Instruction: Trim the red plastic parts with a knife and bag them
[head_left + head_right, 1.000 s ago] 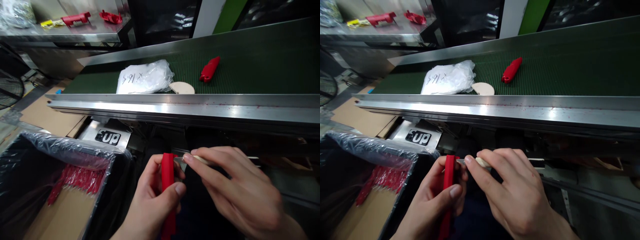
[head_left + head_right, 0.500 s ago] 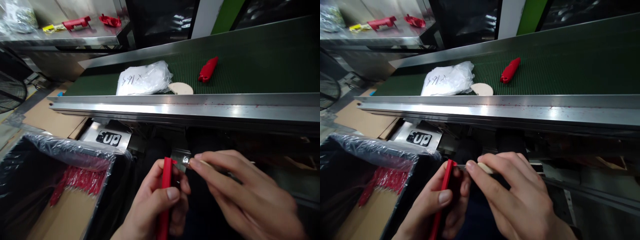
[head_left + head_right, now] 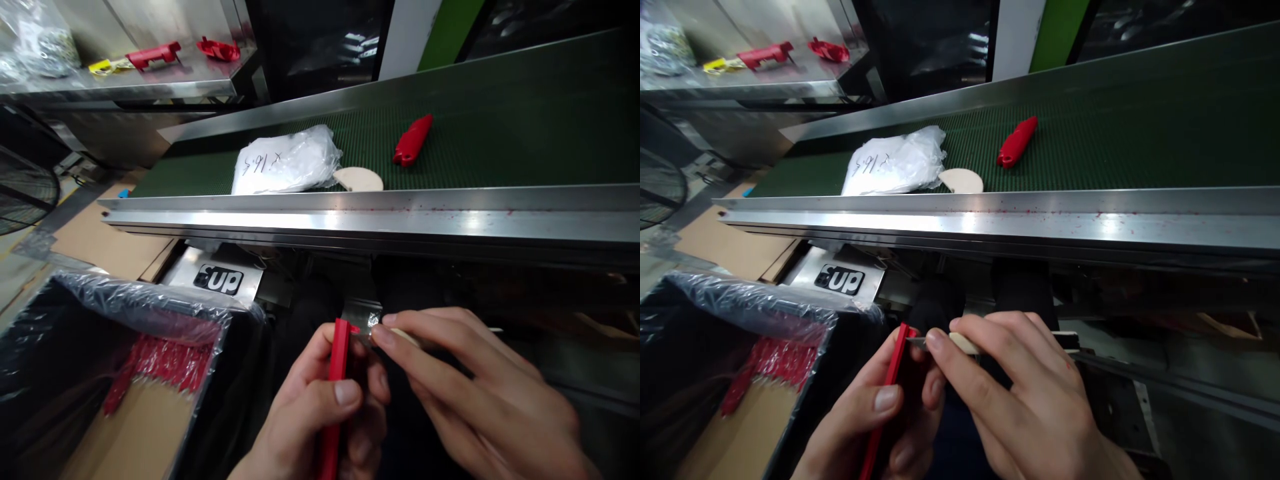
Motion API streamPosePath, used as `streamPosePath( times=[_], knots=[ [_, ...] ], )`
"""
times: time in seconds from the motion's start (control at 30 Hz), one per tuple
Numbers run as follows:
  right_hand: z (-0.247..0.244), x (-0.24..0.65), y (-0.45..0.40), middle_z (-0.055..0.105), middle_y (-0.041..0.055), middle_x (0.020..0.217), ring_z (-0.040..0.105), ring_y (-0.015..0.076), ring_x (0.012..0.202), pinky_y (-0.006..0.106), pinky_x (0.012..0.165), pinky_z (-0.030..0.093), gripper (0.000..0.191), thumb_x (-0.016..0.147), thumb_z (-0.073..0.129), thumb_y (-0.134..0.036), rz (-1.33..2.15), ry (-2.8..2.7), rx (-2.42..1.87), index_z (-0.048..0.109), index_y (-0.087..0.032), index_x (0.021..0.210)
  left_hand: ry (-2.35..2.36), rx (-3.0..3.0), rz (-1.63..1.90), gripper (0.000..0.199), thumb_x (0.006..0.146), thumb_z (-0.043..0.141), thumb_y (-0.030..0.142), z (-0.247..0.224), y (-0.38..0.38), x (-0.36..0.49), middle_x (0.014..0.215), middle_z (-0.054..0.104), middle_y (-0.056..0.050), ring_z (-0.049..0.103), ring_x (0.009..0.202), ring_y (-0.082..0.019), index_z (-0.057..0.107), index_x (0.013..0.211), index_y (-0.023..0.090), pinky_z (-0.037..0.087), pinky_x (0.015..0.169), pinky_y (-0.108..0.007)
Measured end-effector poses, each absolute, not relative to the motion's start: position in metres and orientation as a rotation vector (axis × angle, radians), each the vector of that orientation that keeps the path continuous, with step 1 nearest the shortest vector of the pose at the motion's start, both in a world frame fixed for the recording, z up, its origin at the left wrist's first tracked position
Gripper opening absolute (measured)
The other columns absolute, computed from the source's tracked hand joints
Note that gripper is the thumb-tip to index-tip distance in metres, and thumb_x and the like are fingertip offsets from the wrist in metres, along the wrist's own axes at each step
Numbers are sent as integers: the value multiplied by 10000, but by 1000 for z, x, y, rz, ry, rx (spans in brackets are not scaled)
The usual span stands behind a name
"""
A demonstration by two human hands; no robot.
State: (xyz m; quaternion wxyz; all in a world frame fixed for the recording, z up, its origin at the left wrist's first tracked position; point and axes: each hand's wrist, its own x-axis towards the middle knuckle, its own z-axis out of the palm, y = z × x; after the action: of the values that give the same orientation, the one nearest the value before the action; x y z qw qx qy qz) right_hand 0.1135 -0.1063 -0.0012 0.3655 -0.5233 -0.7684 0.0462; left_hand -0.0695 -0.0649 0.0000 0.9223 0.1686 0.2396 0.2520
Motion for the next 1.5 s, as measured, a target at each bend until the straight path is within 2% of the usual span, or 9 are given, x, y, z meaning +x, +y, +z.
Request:
streamPosePath(
  times=[0.33, 0.5, 0.73, 0.93, 1.2, 1.3, 1.37, 1.4, 1.5],
  knots=[
    [-3, 113, -104, 645, 101, 1061, 608, 185, 972, 310, 778, 518, 353, 888, 503, 0, 115, -1968, -1345, 656, -146, 1170, 490, 342, 509, 186, 863, 587, 241, -1, -67, -70, 931, 561, -23, 433, 513, -30, 536, 1042, 237, 362, 434, -116],
    [-13, 121, -103, 624, 80, 1126, 612, 181, 995, 321, 830, 515, 447, 876, 536, 13, 112, -1787, -1461, 612, -203, 1261, 348, 355, 503, 263, 765, 746, 283, -4, -72, -69, 829, 638, -54, 528, 609, -81, 576, 934, 174, 359, 540, -160],
    [1, 125, -103, 630, 90, 1057, 583, 177, 1011, 280, 812, 511, 317, 877, 526, -16, 153, -1989, -1280, 674, -141, 1128, 265, 153, 513, 312, 877, 534, 415, -21, -72, -71, 778, 690, -109, 597, 575, -146, 618, 1043, 165, 412, 514, -191],
    [-7, 133, -108, 538, 99, 1274, 523, 251, 1114, 413, 886, 472, 554, 834, 498, 3, 204, -2166, -1222, 530, -200, 1349, 328, 119, 495, 501, 921, 337, 488, -36, -86, -82, 489, 533, -43, 365, 333, -101, 654, 1039, 118, 255, 345, -179],
    [-8, 128, -102, 597, 69, 1198, 531, 241, 1083, 430, 895, 445, 442, 890, 486, -25, 118, -2132, -1218, 580, -217, 1278, 358, 44, 467, 465, 924, 364, 445, -33, -87, -86, 534, 609, -80, 473, 356, -113, 664, 1019, 103, 330, 358, -165],
    [-9, 125, -99, 635, 55, 1101, 557, 221, 1020, 429, 875, 453, 341, 919, 482, -35, 64, -2048, -1212, 632, -222, 1162, 466, 8, 470, 296, 885, 494, 295, -21, -80, -83, 669, 677, -95, 640, 593, -141, 690, 940, 80, 514, 596, -183],
    [-10, 125, -98, 635, 56, 1094, 564, 223, 1001, 458, 879, 452, 332, 918, 496, -29, 33, -2041, -1192, 626, -223, 1154, 585, -20, 524, 184, 812, 574, 196, -15, -77, -81, 785, 705, -94, 670, 781, -137, 701, 860, 72, 504, 842, -188],
    [-10, 127, -97, 631, 58, 1103, 567, 227, 1002, 474, 886, 450, 352, 907, 508, -16, 19, -2053, -1193, 618, -226, 1167, 605, -27, 534, 175, 792, 581, 188, -13, -77, -79, 792, 706, -90, 666, 783, -131, 702, 839, 71, 494, 862, -186],
    [-8, 135, -94, 610, 79, 1125, 579, 238, 1015, 461, 866, 469, 415, 854, 563, 17, -18, -2034, -1221, 603, -209, 1200, 480, -1, 415, 299, 776, 544, 291, -12, -77, -76, 640, 656, -100, 601, 557, -120, 700, 838, 43, 475, 560, -165]
  ],
)
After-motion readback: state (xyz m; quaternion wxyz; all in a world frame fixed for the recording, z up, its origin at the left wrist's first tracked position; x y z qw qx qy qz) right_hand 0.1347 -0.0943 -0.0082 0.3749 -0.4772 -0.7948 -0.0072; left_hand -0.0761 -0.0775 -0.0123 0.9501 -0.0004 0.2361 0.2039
